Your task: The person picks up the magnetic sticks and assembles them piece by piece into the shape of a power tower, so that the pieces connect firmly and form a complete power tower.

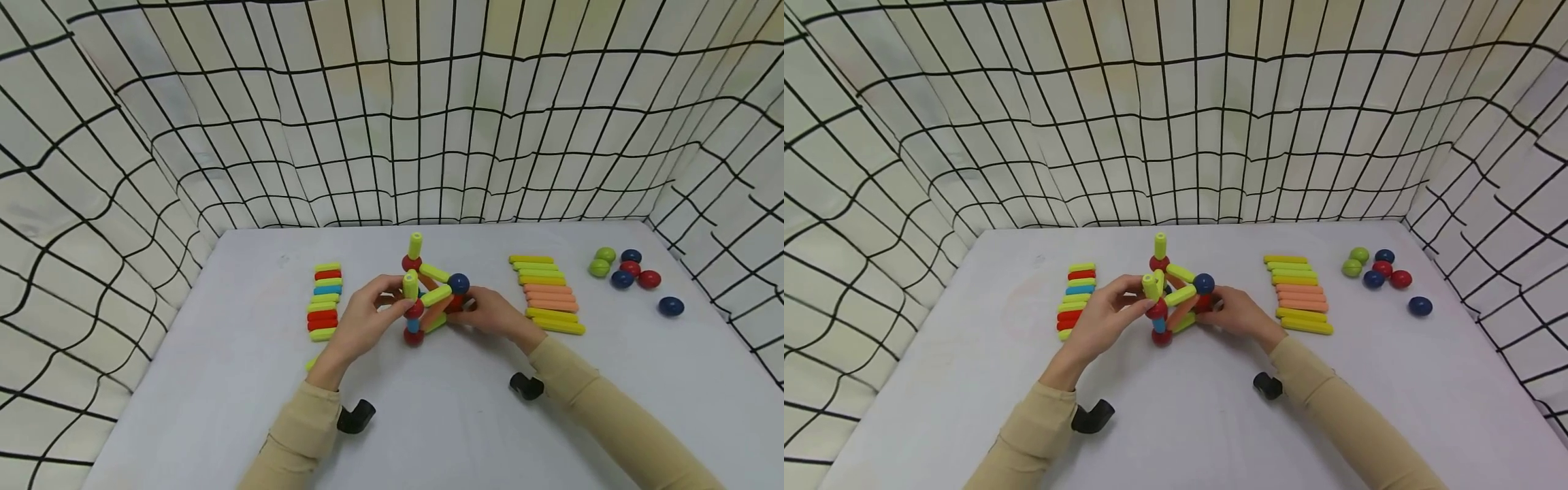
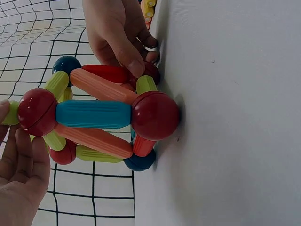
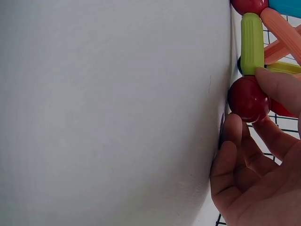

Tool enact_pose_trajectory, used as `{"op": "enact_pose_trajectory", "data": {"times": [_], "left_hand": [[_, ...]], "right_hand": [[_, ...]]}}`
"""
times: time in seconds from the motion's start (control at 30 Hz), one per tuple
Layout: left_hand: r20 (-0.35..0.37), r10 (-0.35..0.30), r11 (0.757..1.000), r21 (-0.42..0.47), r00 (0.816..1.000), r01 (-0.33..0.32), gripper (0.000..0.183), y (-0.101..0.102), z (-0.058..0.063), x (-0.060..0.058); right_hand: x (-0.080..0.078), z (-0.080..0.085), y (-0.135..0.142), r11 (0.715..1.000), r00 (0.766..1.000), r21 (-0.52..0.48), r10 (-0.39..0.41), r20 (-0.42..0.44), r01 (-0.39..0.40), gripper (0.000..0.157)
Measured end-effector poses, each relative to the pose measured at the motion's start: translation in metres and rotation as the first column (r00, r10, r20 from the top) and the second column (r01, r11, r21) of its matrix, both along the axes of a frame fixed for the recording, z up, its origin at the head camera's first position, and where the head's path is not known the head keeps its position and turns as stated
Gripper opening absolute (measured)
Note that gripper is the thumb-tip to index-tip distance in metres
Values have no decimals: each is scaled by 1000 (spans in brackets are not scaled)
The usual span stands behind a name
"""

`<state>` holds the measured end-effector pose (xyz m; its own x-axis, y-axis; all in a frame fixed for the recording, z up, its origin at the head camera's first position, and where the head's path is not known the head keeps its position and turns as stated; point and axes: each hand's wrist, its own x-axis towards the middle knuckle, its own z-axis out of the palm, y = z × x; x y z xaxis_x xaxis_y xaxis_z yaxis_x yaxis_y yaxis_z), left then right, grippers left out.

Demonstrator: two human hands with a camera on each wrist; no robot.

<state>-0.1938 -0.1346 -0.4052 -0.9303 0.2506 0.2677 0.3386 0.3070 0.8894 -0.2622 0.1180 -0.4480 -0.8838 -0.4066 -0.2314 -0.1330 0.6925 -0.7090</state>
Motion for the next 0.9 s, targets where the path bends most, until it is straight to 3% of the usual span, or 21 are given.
{"op": "enact_pose_trajectory", "data": {"times": [0.13,0.3,0.5,0.73,0.9], "left_hand": [[-36,-3,1000,1,999,3,33,0,-2,0],[-28,2,999,-34,1000,-3,45,1,-8,3],[-31,17,996,-90,999,-20,50,5,-10,4],[-32,157,984,-84,987,-160,50,5,-9,-5],[91,253,967,-1,963,-254,44,6,-8,-19]], "right_hand": [[-1,1,-1,1000,1000,-2,9,2,-9,47],[-2,1,0,999,1000,-13,31,-6,-31,46],[-3,2,5,992,993,-97,74,-89,-83,47],[-2,4,8,990,989,-113,73,-130,-87,46],[1,4,11,978,991,-171,107,-75,-119,41]]}}
